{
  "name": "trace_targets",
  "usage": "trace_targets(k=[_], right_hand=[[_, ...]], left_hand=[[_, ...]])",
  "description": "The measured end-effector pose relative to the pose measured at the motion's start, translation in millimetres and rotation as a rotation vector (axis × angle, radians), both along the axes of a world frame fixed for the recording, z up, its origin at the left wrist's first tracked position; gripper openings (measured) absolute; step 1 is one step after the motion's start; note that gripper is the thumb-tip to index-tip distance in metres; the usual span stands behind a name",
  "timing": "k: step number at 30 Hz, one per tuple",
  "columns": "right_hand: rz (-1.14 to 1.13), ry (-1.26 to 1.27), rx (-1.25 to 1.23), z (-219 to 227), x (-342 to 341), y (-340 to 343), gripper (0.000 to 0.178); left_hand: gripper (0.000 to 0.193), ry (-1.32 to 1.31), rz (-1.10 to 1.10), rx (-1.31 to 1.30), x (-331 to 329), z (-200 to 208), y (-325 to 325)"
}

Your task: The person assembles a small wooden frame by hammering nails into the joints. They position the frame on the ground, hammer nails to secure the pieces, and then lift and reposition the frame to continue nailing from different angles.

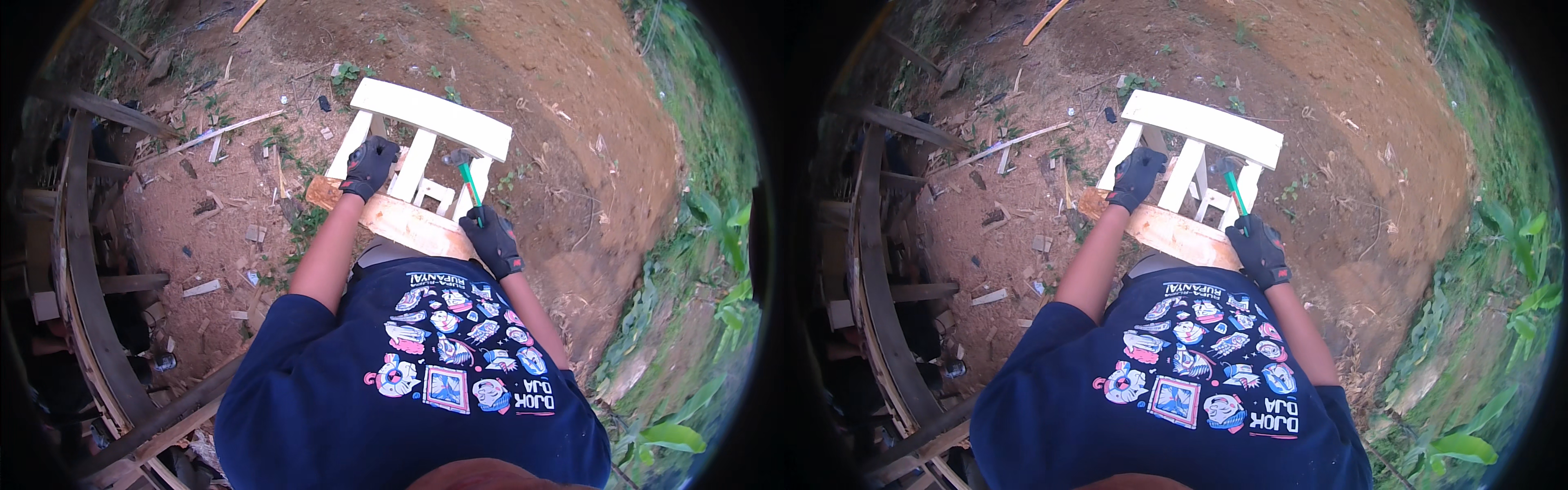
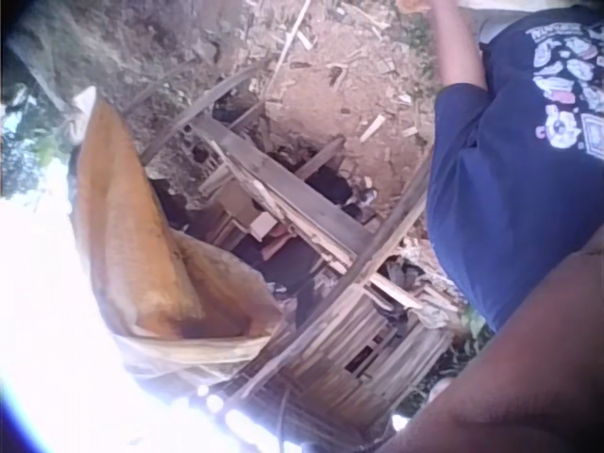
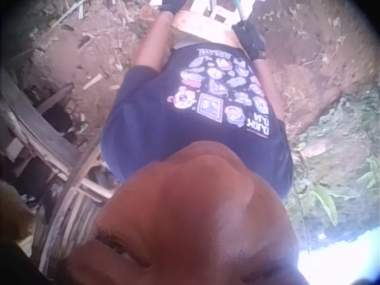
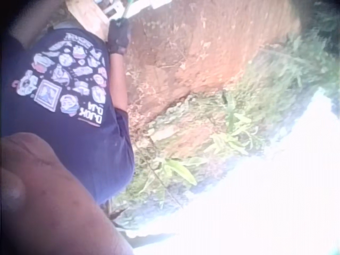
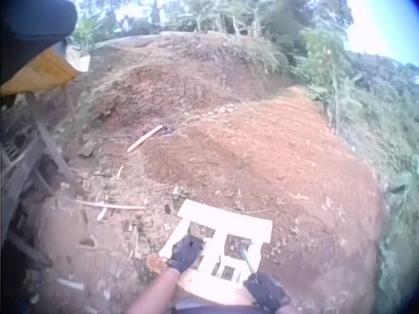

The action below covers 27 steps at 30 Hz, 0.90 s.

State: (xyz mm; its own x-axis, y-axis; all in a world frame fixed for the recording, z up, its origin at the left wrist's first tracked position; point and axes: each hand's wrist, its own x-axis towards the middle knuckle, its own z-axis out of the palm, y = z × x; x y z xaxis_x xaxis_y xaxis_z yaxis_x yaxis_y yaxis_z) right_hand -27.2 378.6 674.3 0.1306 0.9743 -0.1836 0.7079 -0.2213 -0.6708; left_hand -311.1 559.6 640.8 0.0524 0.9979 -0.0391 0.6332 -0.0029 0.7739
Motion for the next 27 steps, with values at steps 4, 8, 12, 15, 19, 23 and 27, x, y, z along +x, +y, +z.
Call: trace_targets(k=[4, 8, 12, 15, 19, 23, 27], right_hand=[[-0.021, 0.020, -0.034, 0.9, 0.4, -1.2, 0.038], [0.005, 0.012, -0.018, -1.8, 2.4, -2.0, 0.038], [0.030, 0.031, -0.047, -3.5, 4.1, -0.4, 0.039], [0.036, 0.024, -0.047, -0.9, 6.1, -0.9, 0.039], [0.005, 0.065, -0.086, 1.3, 5.1, -1.5, 0.038], [0.008, 0.078, -0.104, 11.7, 4.9, -1.2, 0.037], [0.033, 0.071, -0.065, 12.8, 6.6, -3.3, 0.036]], left_hand=[[0.037, -0.083, -0.014, 0.044, 2.6, -1.8, -4.8], [0.034, -0.044, -0.043, 0.079, 7.4, -1.0, -8.9], [0.031, 0.089, -0.056, 0.179, 6.4, -5.4, -10.0], [0.030, 0.083, -0.040, 0.122, 9.6, 0.9, -12.1], [0.029, 0.101, -0.058, 0.164, 6.7, -3.2, -14.2], [0.028, 0.119, -0.057, 0.147, 6.5, -1.9, -16.2], [0.027, 0.097, -0.041, 0.101, 9.3, 3.4, -18.8]])
